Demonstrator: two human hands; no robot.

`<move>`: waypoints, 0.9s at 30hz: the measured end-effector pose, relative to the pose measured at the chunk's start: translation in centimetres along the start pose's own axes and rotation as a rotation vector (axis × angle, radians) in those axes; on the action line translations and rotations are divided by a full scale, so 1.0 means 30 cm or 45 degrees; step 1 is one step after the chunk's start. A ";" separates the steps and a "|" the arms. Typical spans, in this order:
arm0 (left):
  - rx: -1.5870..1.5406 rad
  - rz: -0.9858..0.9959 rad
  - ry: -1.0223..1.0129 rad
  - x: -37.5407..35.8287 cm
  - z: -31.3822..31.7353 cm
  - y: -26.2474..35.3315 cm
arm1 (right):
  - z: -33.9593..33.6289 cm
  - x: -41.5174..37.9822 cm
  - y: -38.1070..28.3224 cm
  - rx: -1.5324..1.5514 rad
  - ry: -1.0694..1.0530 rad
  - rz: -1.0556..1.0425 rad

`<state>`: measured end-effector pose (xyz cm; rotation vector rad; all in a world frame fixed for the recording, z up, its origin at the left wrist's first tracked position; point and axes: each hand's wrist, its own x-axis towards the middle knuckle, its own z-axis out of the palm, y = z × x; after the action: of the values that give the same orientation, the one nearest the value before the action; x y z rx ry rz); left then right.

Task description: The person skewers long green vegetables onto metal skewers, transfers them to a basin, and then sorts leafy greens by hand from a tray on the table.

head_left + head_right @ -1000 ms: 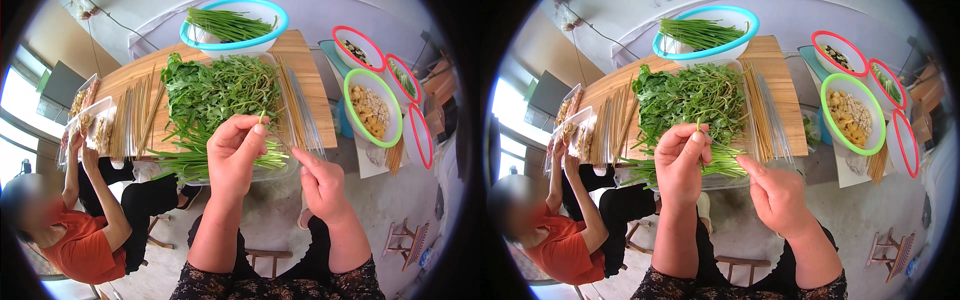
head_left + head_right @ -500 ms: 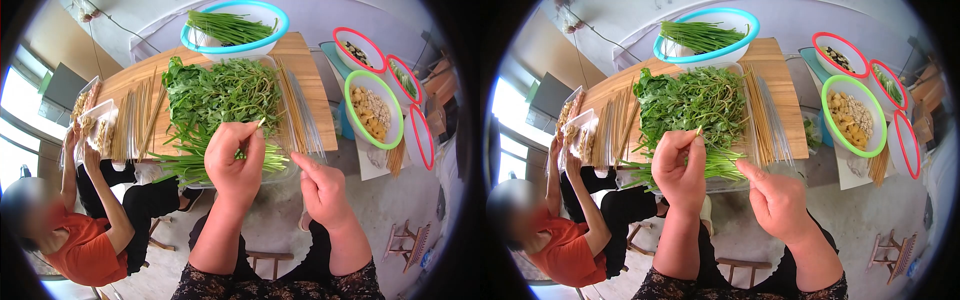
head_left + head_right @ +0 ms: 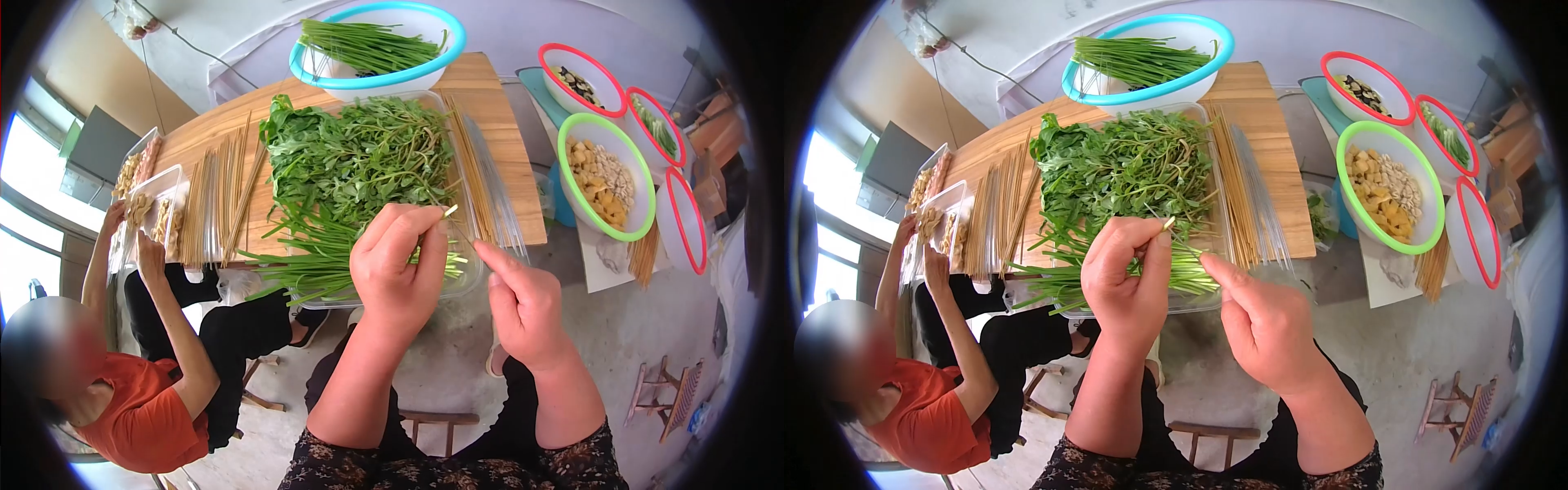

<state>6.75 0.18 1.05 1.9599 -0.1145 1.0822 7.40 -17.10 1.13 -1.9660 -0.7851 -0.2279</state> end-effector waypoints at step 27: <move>-0.831 -0.777 0.127 -0.008 -0.015 0.030 | 0.015 -0.003 0.003 0.011 -0.039 -0.048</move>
<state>5.89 -0.12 1.57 1.2240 0.1620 0.6213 7.33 -16.79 0.80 -1.9519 -0.8424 -0.2172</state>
